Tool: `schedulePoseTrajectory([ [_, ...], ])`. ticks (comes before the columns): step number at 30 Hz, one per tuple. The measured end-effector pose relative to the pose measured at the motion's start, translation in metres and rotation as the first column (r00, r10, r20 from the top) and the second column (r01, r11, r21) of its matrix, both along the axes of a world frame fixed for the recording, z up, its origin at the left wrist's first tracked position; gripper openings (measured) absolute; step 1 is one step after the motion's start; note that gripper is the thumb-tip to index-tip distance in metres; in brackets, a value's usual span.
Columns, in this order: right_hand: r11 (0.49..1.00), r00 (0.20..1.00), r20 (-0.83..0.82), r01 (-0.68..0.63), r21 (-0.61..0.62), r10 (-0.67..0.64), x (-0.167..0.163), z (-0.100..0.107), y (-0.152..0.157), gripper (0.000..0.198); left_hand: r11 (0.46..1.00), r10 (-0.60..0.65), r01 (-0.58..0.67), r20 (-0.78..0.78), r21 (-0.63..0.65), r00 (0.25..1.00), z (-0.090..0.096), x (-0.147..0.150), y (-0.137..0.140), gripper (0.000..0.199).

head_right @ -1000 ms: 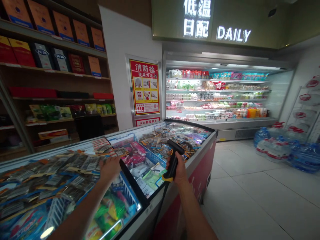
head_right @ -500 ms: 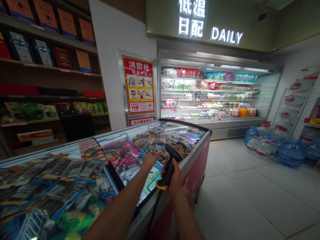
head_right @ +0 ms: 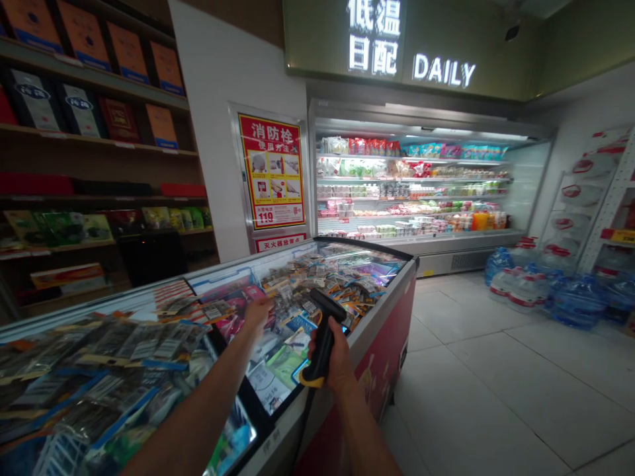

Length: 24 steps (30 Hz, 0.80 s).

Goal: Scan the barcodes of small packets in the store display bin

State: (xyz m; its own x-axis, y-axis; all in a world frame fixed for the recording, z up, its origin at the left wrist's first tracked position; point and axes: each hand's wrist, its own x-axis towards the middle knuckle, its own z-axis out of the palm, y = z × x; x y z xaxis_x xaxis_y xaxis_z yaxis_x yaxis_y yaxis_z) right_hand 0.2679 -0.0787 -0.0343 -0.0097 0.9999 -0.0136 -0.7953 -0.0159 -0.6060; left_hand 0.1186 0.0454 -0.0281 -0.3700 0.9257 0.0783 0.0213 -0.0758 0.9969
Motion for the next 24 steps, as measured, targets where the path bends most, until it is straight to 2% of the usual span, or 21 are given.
schedulePoseTrajectory([
  [5,0.987,0.987,0.042,-0.155,-0.038,0.157,-0.029,0.006,0.001,0.038,1.0,0.026,-0.028,0.247,0.005,0.969,0.014,-0.043,-0.007,0.007],
  [10,0.97,0.959,0.15,-0.232,-0.078,0.241,-0.044,0.01,0.004,0.039,0.993,0.096,-0.116,0.501,0.008,0.86,0.016,-0.071,-0.007,0.013],
  [17,0.969,0.947,0.207,-0.24,-0.057,0.247,-0.048,0.01,0.006,0.038,0.982,0.181,-0.184,0.515,-0.046,0.838,0.014,-0.08,-0.004,0.016],
  [24,0.966,0.946,0.198,-0.248,-0.069,0.257,-0.047,0.006,0.008,0.037,0.981,0.186,-0.191,0.438,-0.031,0.88,0.013,-0.078,-0.004,0.013],
])
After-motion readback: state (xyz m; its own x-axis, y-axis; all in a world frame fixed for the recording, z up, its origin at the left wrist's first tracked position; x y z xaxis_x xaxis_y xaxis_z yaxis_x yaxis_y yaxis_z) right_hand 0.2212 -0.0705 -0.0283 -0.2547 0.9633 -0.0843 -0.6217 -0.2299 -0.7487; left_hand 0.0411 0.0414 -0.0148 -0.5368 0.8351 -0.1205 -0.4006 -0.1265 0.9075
